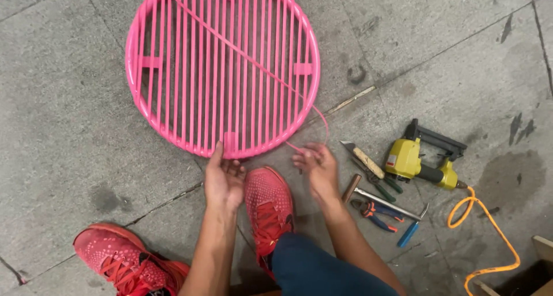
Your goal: Weaving or securing pink plastic cords to a circular chair frame using hands and a staple gun.
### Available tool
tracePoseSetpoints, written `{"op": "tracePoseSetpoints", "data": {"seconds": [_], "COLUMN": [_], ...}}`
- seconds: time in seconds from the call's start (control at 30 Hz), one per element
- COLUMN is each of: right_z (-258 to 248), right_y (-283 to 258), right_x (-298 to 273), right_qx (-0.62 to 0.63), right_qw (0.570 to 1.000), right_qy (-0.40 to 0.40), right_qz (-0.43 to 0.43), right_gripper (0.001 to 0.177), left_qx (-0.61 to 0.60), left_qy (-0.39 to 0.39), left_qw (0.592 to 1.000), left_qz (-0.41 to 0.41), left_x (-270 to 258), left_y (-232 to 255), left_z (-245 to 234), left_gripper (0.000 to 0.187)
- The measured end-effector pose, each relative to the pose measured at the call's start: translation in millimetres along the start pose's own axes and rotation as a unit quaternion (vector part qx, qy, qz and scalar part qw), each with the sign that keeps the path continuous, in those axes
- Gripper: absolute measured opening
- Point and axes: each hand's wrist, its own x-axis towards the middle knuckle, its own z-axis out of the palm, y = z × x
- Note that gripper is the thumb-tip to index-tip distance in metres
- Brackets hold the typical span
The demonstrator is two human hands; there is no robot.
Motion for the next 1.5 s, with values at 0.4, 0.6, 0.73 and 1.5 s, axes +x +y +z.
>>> {"op": "tracePoseSetpoints", "data": {"seconds": [0.4,0.6,0.73,1.5], "right_z": [49,49,42,39], "right_y": [-16,-3,6,-14], "right_x": [27,29,28,23], "right_qx": [0.219,0.181,0.165,0.151], "right_qw": [0.969,0.975,0.976,0.976], "right_qy": [-0.113,-0.125,-0.138,-0.159], "right_qz": [0.031,0.013,0.014,-0.005], "right_gripper": [0.047,0.049,0.045,0.055], "left_qx": [0.057,0.437,0.546,0.484], "left_qy": [-0.075,-0.203,-0.158,-0.155], "left_qw": [0.994,0.870,0.791,0.724], "left_qz": [0.063,0.102,0.226,0.467], "left_x": [-23,-11,-61,-27], "left_y": [6,2,-5,-7], "left_z": [0,-36,20,60], "left_gripper": [0.022,0.050,0.031,0.029]}}
